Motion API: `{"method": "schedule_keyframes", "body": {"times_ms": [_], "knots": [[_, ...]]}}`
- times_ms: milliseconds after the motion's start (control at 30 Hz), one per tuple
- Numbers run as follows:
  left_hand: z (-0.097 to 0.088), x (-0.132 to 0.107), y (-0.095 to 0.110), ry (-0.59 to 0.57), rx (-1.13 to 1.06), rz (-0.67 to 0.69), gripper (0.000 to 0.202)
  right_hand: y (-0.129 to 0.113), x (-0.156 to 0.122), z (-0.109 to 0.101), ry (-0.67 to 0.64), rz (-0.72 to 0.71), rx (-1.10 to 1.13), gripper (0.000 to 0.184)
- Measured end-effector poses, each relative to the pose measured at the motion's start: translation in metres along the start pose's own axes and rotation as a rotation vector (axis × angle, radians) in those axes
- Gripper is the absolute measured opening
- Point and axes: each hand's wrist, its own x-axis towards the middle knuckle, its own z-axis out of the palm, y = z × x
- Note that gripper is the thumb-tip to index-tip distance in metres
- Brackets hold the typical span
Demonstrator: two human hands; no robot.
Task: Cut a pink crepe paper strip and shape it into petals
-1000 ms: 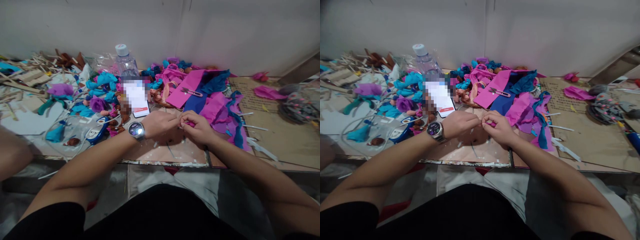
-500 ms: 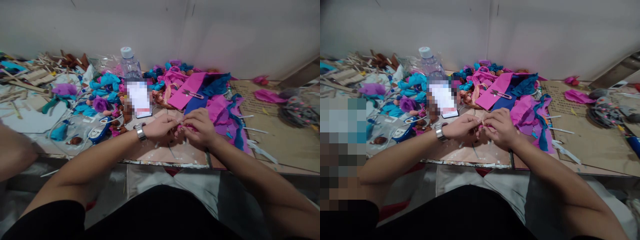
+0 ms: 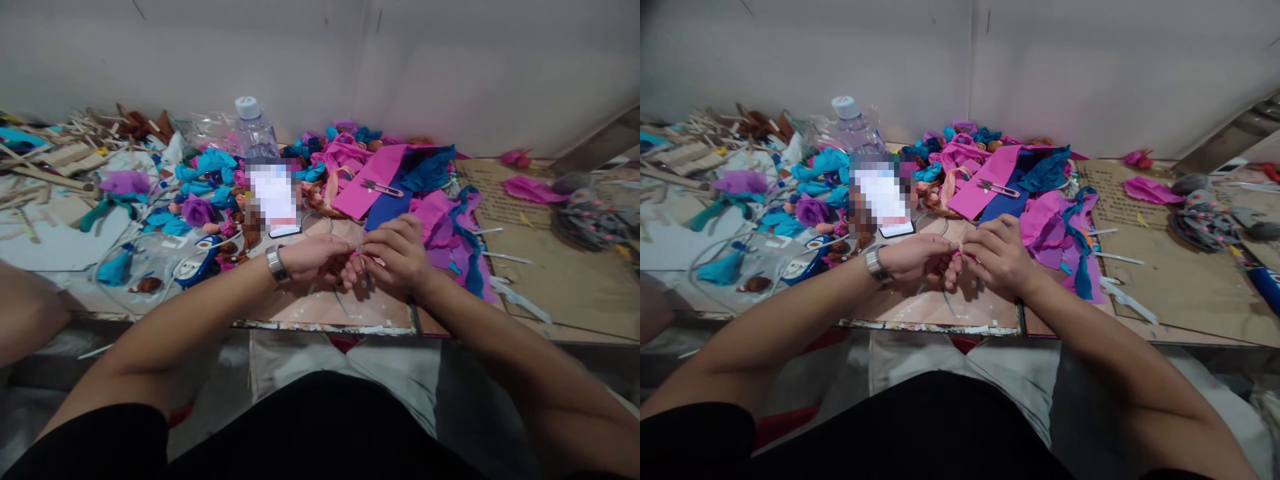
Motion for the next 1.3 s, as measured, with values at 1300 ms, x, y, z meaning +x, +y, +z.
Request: {"method": "schedule_keyframes", "body": {"times_ms": [1300], "knots": [[-0.022, 0.000, 0.002, 0.268, 1.974, 1.052, 0.020, -0.007, 0.006, 0.012, -0.293, 0.788, 1.099, 0.027]]}}
